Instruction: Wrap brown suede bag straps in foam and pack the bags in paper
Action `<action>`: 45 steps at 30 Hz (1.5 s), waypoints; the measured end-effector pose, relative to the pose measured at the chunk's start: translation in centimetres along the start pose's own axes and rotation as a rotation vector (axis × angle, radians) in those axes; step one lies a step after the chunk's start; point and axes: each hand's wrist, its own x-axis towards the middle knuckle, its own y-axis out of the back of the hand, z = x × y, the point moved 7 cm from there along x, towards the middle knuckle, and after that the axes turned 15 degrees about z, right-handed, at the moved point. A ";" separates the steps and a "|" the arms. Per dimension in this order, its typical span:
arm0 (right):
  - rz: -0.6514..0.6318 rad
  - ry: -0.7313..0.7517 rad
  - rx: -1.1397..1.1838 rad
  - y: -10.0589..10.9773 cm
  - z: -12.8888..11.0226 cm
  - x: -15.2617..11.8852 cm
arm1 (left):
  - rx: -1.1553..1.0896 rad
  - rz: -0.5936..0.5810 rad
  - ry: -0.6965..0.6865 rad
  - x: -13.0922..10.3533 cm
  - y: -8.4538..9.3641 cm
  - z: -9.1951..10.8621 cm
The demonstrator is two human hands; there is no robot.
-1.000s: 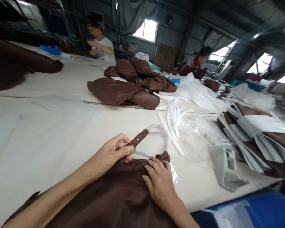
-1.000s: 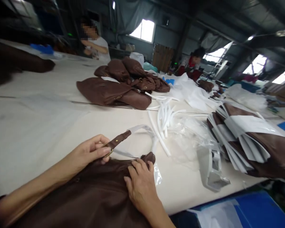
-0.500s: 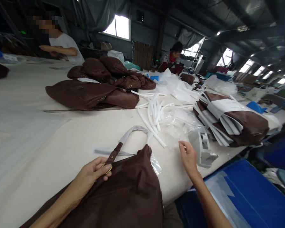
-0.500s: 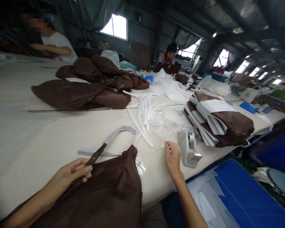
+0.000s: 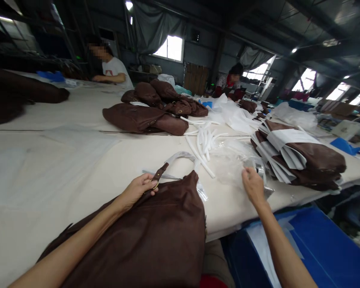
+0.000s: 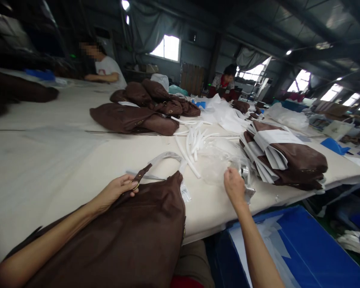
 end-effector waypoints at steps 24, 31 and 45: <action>-1.072 -0.822 1.078 -20.3 -19.4 -16.2 | -0.377 0.016 0.035 -0.7 1.0 -1.3; -1.259 -0.863 1.235 -19.5 -20.4 -17.7 | -0.386 0.028 0.059 -0.6 0.5 -1.7; -1.142 -0.956 1.173 -20.4 -19.3 -18.7 | -0.402 0.531 0.071 0.0 4.3 -3.4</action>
